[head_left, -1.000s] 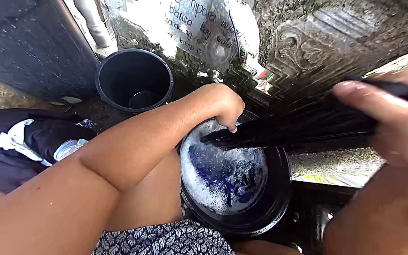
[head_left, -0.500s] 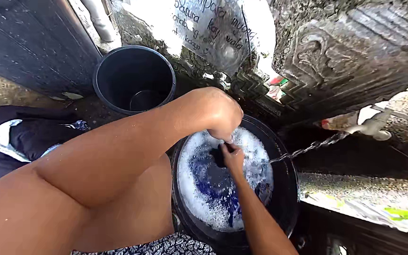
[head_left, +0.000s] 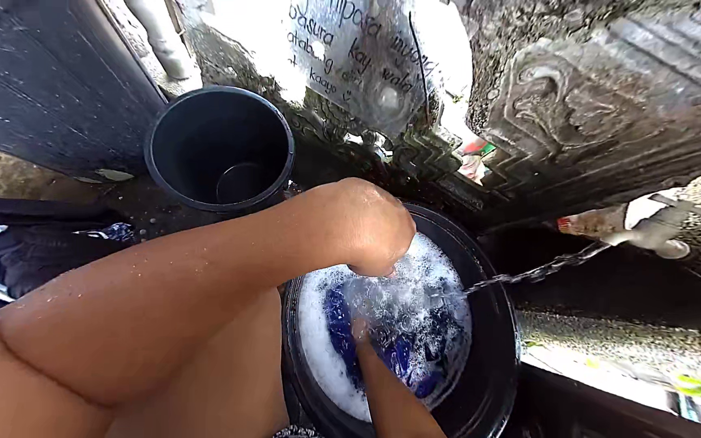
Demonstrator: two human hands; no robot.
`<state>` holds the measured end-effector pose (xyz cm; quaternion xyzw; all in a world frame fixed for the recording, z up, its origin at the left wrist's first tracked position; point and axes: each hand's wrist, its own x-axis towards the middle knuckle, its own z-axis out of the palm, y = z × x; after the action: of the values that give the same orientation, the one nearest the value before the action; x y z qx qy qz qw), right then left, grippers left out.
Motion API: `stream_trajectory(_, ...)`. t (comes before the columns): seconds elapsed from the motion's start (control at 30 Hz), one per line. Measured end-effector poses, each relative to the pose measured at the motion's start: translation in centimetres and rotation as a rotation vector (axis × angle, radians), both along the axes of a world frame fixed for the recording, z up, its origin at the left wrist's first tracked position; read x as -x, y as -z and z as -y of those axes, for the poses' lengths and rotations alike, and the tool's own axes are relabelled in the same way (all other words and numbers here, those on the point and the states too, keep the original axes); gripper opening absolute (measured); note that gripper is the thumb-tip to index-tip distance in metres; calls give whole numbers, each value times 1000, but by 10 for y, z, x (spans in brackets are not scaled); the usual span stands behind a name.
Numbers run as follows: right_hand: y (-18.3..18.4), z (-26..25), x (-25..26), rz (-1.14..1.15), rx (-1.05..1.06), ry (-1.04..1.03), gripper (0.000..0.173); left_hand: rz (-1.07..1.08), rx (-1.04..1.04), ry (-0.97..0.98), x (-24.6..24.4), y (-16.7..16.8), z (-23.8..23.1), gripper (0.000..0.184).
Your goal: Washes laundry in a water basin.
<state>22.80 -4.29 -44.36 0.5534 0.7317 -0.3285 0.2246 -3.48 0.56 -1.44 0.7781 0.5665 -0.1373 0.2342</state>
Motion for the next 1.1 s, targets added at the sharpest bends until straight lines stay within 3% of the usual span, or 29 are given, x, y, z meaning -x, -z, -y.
stream_trajectory(0.13, -50, -28, 23, 121, -45, -58, 50, 9, 38, 5, -5, -2, 10, 51)
stream_trajectory(0.23, -89, -66, 44, -123, -230, 130, 42, 31, 43, 37, -11, 3, 10, 45)
stream_trajectory(0.3, -153, -82, 46, -480, -238, 182, 24, 52, 16, 20, -11, 6, 11, 40)
stream_trajectory(0.4, -278, -83, 44, -782, -375, 27, 4, -1, 10, -10, -11, 2, 8, 43)
stream_trajectory(0.53, -411, -88, 36, -1091, -617, -89, 14, 11, -32, -48, -12, 5, -1, 47)
stream_trajectory(0.63, -489, -108, 9, -1254, -629, -192, 19, 446, -185, -23, -13, 9, -10, 58)
stream_trajectory(0.73, -524, -122, -5, -1210, -759, -155, 36, 1074, -446, 27, -27, 4, -17, 38)
stream_trajectory(0.8, -523, -123, -7, -967, -958, -234, 66, 1336, -578, -11, -41, -2, -13, 39)
stream_trajectory(0.87, -502, -108, 11, -772, -919, -294, 95, 1254, -673, -98, -50, 5, -8, 29)
stream_trajectory(0.93, -444, -106, 22, -868, -636, -176, 79, 892, -653, -179, -50, 16, -4, 12)
stream_trajectory(1.0, -357, -110, 22, -957, -364, 66, 47, 537, -508, -247, -43, 22, -3, 16)
stream_trajectory(1.1, -201, -118, 16, -753, -212, 219, 31, 409, -439, -308, -25, 23, -13, 31)
